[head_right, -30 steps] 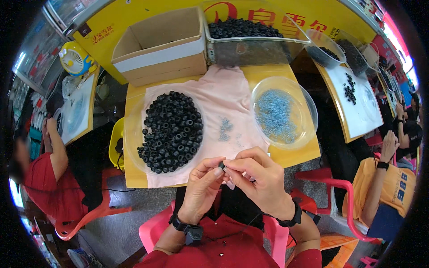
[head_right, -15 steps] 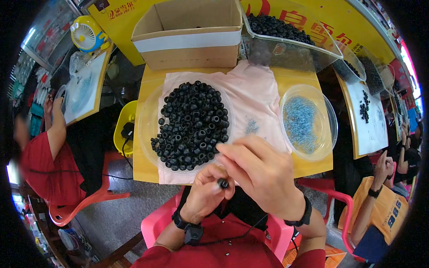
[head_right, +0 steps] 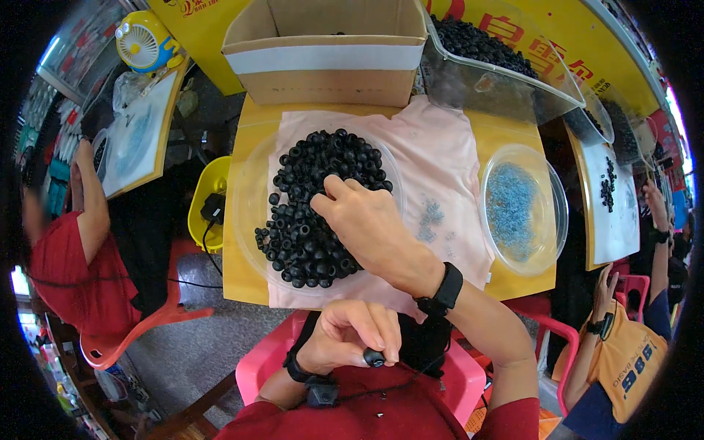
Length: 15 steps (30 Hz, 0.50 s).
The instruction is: Manually assembling small black plastic components by inserting metal pins into them at an assembly table.
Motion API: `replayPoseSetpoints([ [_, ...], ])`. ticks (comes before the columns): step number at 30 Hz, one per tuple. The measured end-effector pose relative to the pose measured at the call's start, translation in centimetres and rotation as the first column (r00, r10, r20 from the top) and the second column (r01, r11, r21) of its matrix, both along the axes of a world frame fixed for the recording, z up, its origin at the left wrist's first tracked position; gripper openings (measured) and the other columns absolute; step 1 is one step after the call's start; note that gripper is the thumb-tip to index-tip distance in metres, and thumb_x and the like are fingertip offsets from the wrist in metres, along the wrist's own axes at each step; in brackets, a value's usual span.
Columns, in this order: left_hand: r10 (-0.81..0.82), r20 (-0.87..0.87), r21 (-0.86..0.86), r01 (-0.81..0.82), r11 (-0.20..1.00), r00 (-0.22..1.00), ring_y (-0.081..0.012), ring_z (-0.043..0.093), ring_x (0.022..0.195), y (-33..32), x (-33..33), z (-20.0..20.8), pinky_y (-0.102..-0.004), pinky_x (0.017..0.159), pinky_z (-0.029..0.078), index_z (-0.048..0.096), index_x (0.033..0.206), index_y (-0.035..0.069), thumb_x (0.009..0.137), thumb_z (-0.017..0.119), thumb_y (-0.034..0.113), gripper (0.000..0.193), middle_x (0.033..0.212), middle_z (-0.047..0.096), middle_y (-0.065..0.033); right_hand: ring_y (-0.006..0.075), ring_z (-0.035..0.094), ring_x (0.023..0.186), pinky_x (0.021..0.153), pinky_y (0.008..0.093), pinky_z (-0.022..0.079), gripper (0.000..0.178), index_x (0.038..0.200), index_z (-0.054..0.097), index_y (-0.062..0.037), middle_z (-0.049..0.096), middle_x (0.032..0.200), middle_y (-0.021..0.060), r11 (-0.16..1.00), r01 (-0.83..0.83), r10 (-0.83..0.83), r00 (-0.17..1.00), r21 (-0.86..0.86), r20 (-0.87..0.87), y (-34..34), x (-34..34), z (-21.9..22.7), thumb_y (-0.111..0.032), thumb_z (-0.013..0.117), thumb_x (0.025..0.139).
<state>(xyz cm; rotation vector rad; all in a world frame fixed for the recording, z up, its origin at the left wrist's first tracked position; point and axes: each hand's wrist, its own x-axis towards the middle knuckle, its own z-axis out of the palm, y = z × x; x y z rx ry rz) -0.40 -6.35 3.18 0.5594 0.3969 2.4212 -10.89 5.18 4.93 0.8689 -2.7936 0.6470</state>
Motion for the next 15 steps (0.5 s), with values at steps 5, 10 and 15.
replayPoseSetpoints([
  [5, -0.012, 0.003, -0.016, 0.012, 1.000, 1.000, -0.0224, 0.061, 0.099, 0.0, -0.1, -0.4, -0.0354, 0.091, 0.047, 0.063, 0.103, 0.003, 0.085, 0.067, 0.002, 0.018, 0.101, 0.065, -0.0138, 0.0255, 0.063, 0.082, 0.064, 0.0374, 0.053, 0.011, 0.086, 0.058, -0.0063, 0.055, 0.086, 0.0074, 1.000, 0.009, -0.009, 1.000, 0.015, -0.001, -0.5, -0.2, 0.2, -0.005, 0.063, 0.077],
  [10, -0.050, 0.053, -0.021, 0.051, 0.998, 0.997, -0.0219, 0.061, 0.099, -0.3, 0.5, -0.3, -0.0350, 0.091, 0.047, 0.063, 0.103, 0.003, 0.086, 0.067, 0.004, 0.017, 0.102, 0.064, -0.0139, 0.0272, 0.065, 0.081, 0.063, 0.0382, 0.052, 0.012, 0.089, 0.060, -0.0065, 0.061, 0.086, 0.0071, 0.986, 0.073, -0.067, 0.997, -0.148, 0.046, -0.1, 0.0, 0.5, -0.009, 0.067, 0.080],
  [15, -0.016, 0.050, -0.022, 0.018, 1.000, 0.999, -0.0216, 0.062, 0.096, -0.5, 0.9, -0.2, -0.0349, 0.087, 0.049, 0.063, 0.104, 0.003, 0.087, 0.066, 0.004, 0.017, 0.103, 0.064, -0.0149, 0.0222, 0.065, 0.073, 0.060, 0.0333, 0.050, 0.013, 0.094, 0.066, -0.0059, 0.065, 0.088, 0.0068, 0.890, 0.184, -0.092, 0.969, -0.418, 0.231, 1.6, 1.8, 2.8, -0.008, 0.070, 0.082],
])
